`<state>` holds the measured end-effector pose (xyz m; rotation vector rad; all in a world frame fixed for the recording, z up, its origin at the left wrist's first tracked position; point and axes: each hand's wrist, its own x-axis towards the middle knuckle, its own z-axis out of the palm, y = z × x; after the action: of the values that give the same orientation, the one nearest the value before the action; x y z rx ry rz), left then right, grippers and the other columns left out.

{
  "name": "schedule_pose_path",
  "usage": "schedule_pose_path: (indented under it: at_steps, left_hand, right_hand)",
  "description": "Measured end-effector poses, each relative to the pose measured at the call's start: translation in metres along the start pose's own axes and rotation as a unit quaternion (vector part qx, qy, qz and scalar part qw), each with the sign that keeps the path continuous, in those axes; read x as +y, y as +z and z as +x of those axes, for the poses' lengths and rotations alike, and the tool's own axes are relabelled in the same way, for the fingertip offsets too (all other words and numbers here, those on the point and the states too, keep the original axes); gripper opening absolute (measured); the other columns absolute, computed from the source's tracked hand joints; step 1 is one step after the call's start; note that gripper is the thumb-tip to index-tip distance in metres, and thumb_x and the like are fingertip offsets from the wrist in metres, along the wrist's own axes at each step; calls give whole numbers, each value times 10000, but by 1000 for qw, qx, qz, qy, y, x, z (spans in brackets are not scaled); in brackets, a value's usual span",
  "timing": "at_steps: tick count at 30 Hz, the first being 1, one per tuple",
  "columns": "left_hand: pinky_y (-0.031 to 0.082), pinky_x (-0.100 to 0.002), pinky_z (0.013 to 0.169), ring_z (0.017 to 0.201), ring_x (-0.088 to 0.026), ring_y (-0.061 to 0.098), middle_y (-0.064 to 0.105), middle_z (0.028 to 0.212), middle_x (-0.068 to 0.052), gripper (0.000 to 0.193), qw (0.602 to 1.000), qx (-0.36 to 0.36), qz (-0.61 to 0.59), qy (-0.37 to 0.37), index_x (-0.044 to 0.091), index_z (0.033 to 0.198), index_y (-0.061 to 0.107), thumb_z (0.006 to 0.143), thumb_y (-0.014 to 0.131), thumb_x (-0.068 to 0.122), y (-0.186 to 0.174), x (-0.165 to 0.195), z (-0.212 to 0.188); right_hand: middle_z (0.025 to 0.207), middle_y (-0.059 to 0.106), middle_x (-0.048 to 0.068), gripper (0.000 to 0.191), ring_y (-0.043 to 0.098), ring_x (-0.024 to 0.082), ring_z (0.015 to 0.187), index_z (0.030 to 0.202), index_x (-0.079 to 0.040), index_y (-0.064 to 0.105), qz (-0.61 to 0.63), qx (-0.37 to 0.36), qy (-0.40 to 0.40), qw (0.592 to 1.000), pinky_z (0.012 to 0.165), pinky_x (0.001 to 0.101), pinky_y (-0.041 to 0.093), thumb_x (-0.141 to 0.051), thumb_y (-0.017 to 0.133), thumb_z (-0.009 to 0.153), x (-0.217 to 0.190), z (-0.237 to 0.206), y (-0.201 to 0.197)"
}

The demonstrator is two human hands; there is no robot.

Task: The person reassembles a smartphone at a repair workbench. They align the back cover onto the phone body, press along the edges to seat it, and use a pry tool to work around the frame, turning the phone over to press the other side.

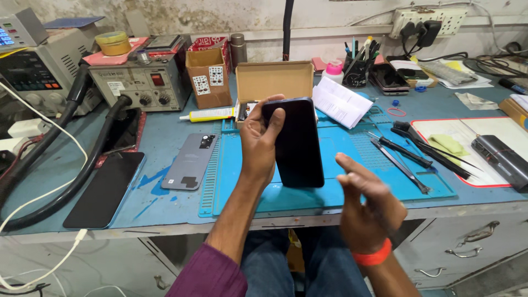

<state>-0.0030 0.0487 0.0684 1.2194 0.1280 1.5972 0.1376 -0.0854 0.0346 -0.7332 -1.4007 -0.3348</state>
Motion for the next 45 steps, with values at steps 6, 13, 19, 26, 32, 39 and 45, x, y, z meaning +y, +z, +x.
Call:
schedule_pose_path:
  at_steps: [6,13,19,26,32,39,45]
  left_hand:
    - [529,-226,878,957,-80,678,739,1066,-39,454,989,-35,-140,-42,-8,1440,569,1045,679,188,-8,-4,4]
    - [538,-199,813,888,-48,684,733,972,6,472,983,-53,-161,-72,12,1442,563,1034,677,221,-4,-10,8]
    - [537,-204,793,874,-49,677,724,955,3,460,981,-57,-168,-78,5,1444,574,1061,665,243,-2,-11,9]
    - [543,-231,826,917,-69,679,727,984,-22,472,982,-54,-164,-80,6,1439,577,1067,658,286,-2,-12,7]
    - [564,-289,874,978,-129,698,731,1063,-58,510,979,-4,-174,-105,20,1402,568,1018,662,342,-2,-16,10]
    - [561,-299,889,1002,-137,690,716,1088,-56,529,978,21,-185,-98,29,1405,570,1010,674,365,-9,-22,10]
    - [535,-231,774,875,-65,649,693,987,0,463,983,12,-167,-70,28,1408,598,1058,677,319,-6,-25,8]
  right_hand:
    - [856,744,146,238,694,171,726,1151,-8,683,42,-159,374,913,638,311,567,-150,690,960,37,41,-27]
    - [965,767,152,324,728,341,864,1094,-103,790,-321,-348,215,854,760,430,575,-326,762,861,65,50,-49]
    - [986,749,137,298,708,357,886,1055,-140,808,-379,-400,214,806,777,466,559,-344,759,844,68,58,-45]
    - [898,806,64,231,737,145,736,1069,-74,803,-79,-279,289,912,638,303,586,-210,737,895,16,72,-29]
    - [836,792,63,281,754,92,683,1065,-22,771,5,-269,273,924,597,249,614,-158,789,820,-17,80,10]
    - [795,795,73,240,750,93,670,1024,-6,791,-21,-253,259,932,597,243,609,-144,790,828,-21,82,28]
    - [710,788,63,232,714,69,627,1015,8,791,-26,-266,294,918,562,236,567,-130,773,830,-21,88,21]
